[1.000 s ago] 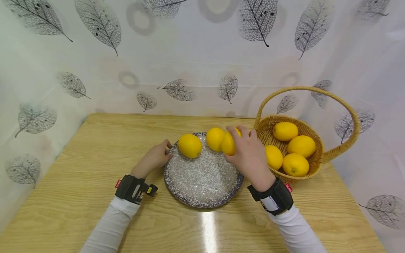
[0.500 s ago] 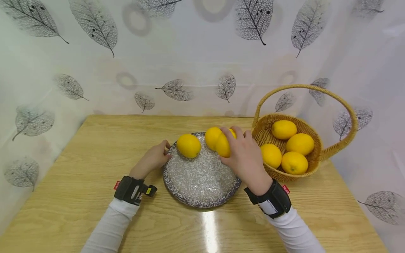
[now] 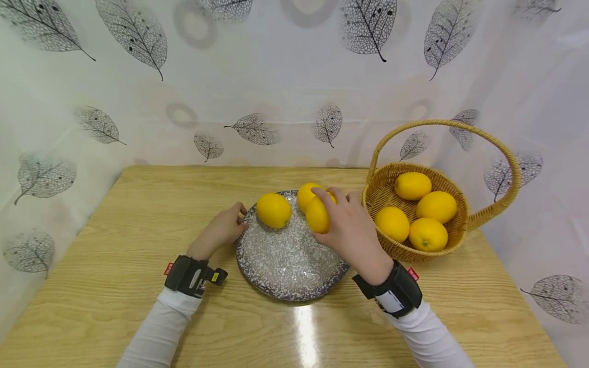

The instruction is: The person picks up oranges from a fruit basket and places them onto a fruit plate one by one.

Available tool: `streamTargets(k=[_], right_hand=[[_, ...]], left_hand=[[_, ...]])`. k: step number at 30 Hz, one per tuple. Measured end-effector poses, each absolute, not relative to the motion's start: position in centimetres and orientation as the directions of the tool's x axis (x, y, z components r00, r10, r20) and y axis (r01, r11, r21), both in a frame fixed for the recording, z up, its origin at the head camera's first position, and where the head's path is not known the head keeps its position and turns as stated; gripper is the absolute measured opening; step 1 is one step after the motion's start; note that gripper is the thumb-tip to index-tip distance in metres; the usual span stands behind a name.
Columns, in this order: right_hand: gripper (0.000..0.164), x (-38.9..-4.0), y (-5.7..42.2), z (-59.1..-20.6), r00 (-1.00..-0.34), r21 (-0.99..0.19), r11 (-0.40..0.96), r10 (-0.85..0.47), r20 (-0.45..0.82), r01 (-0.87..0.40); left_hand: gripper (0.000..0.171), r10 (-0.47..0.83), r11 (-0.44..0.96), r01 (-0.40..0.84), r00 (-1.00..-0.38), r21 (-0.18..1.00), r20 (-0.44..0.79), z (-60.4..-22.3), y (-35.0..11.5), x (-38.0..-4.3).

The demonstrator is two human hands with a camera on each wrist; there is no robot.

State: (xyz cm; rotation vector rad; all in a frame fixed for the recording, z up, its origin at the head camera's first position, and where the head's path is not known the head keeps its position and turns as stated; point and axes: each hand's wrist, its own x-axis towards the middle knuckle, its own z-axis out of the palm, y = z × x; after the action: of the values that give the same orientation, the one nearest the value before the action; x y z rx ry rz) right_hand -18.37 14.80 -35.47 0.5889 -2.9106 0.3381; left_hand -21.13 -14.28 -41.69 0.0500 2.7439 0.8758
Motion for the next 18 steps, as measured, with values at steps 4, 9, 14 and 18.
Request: streamTargets(k=[4, 9, 14, 18], right_hand=[[0.095, -18.3, 14.6, -35.7, -0.908, -0.213, 0.885, -0.386, 0.163, -0.414], [0.096, -18.3, 13.9, -36.0, -0.901, -0.227, 0.873, -0.404, 0.157, -0.431], [0.096, -17.9, 13.0, -36.1, -0.897, -0.263, 0.858, -0.410, 0.164, -0.441], [0.097, -17.6, 12.1, -36.5, -0.893, -0.296, 0.843, -0.414, 0.174, -0.449]], left_hand=[[0.033, 0.113, 0.819, -0.042, -0.966, 0.573, -0.233, -41.7, -14.3, -21.1], [0.033, 0.108, 0.816, -0.047, -0.967, 0.576, -0.232, -41.8, -14.2, -21.1], [0.033, 0.098, 0.816, -0.057, -0.967, 0.575, -0.235, -41.9, -14.2, -21.2], [0.033, 0.105, 0.821, -0.049, -0.966, 0.568, -0.234, -41.9, -14.2, -21.2]])
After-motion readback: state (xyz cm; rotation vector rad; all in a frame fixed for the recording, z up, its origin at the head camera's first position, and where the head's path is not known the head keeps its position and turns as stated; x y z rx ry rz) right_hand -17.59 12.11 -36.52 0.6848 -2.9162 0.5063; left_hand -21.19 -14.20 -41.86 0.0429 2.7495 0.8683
